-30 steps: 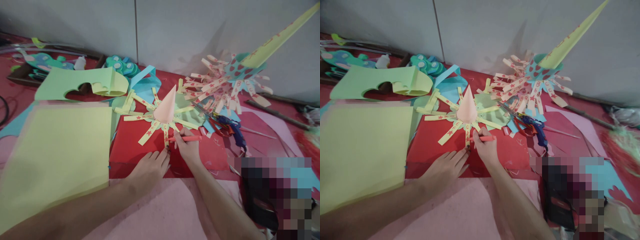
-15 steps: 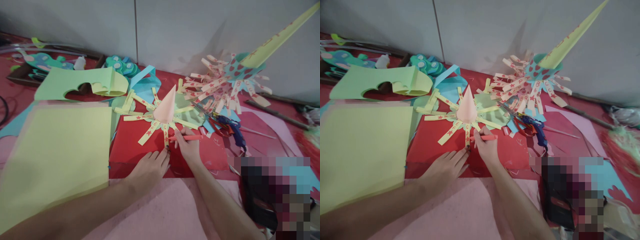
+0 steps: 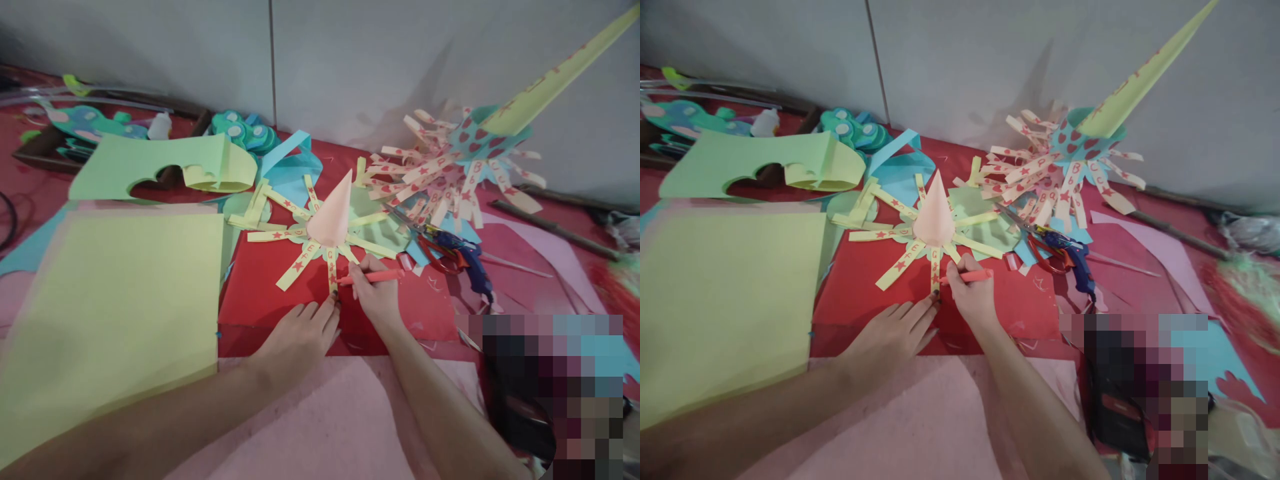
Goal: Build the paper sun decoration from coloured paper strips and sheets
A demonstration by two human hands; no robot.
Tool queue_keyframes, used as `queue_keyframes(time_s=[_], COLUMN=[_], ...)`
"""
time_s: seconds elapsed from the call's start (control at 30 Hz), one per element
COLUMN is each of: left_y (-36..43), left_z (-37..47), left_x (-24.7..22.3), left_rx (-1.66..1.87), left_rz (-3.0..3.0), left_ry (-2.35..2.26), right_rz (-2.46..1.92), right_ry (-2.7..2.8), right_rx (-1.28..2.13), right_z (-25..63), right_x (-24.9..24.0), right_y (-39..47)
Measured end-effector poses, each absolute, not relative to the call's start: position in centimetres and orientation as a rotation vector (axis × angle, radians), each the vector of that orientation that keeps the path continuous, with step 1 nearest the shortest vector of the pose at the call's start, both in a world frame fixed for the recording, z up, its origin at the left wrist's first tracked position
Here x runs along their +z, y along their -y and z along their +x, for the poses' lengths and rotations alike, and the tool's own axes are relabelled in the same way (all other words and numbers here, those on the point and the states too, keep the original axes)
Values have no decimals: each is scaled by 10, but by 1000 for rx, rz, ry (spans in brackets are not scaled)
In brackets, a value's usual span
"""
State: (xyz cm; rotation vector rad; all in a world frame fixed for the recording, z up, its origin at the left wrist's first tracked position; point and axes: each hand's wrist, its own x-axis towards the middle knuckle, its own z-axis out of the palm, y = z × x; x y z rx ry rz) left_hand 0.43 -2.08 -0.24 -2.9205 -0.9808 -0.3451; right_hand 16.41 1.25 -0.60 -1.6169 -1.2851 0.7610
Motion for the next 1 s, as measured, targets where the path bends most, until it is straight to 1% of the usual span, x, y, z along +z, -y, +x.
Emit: queue_keyframes(time_s=[0.2, 0.5, 0.87, 1.0], left_y=[21, 21, 21, 21], left_z=[5, 5, 5, 5], left_x=[-3, -4, -4, -4], left_rx=[-354, -373, -352, -360], left_rz=[-2963, -2906, -2915, -2895], left_ry=[998, 959, 963, 958], right_rz=[-1564, -1588, -1563, -1589], right_ry=[1255, 1326, 1233, 1288], right_rx=[862, 854, 866, 859], right_z=[164, 164, 165, 164], right_x=[-4, -6, -7, -7], right_y=[-13, -12, -13, -13])
